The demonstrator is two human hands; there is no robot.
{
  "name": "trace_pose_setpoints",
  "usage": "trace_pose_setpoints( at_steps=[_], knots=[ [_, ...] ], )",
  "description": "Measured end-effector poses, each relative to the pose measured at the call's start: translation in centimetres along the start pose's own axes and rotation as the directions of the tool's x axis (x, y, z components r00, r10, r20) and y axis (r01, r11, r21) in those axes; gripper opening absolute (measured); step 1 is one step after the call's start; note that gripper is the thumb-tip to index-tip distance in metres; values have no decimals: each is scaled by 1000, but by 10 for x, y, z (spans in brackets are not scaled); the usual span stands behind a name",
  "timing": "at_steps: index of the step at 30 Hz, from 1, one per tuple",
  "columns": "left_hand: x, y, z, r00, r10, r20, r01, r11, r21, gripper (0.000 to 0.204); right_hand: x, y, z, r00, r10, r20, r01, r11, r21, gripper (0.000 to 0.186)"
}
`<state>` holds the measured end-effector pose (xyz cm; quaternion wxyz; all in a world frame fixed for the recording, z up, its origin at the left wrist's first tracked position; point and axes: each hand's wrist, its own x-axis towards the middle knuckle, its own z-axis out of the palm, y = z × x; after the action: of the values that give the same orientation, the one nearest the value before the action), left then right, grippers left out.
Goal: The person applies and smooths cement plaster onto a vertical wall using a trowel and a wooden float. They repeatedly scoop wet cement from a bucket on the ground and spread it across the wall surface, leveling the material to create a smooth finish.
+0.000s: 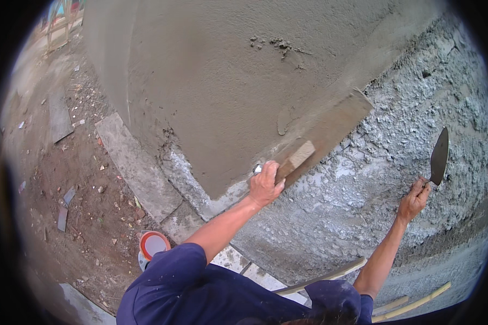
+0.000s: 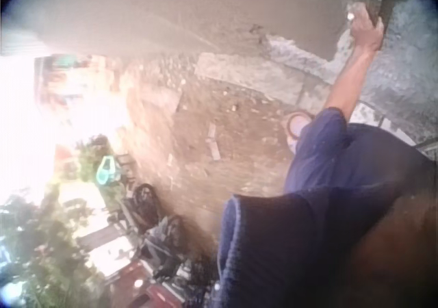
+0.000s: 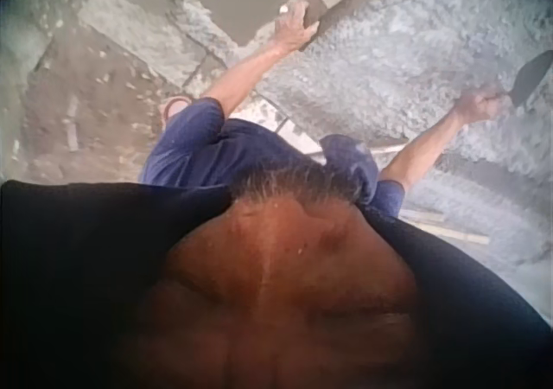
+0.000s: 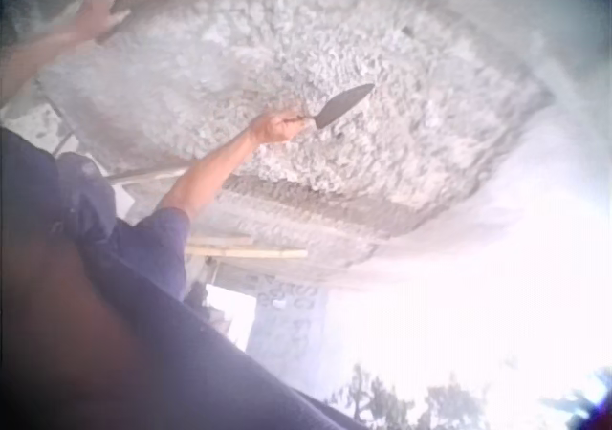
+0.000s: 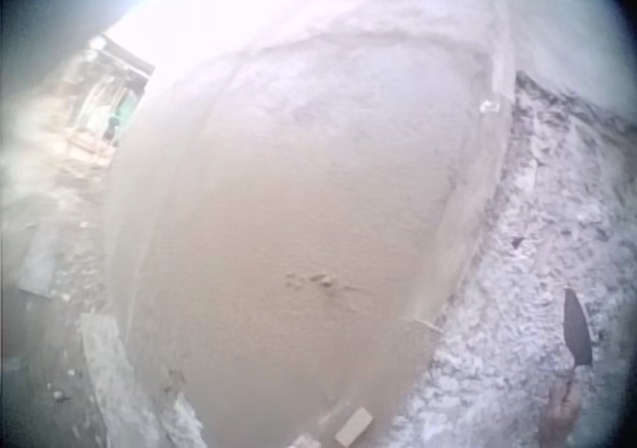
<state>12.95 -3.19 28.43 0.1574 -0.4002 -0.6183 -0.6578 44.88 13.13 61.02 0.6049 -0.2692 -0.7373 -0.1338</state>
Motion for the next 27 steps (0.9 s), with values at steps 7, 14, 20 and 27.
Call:
trace_pose_setpoints(
  at_steps=[7, 14, 20, 27],
  knots=[
    [162, 68, -20, 990, 23, -142, -31, 998, -54, 63, 3, 18, -4, 1000, -6, 26, 1, 983, 182, 31],
    [93, -31, -26, 912, -332, -239, 317, 943, -99, 57, 4, 15, -2, 998, 26, 51, -39, 961, 275, 29],
    [97, 54, 2, 998, -45, -40, 39, 991, -125, 66, 3, 31, -4, 996, 70, 55, -84, 937, 339, 28],
    [171, -46, -58, 903, -357, -240, 222, 864, -452, 53, 5, 35, 1, 998, 30, 57, -48, 935, 350, 29]
  ],
)
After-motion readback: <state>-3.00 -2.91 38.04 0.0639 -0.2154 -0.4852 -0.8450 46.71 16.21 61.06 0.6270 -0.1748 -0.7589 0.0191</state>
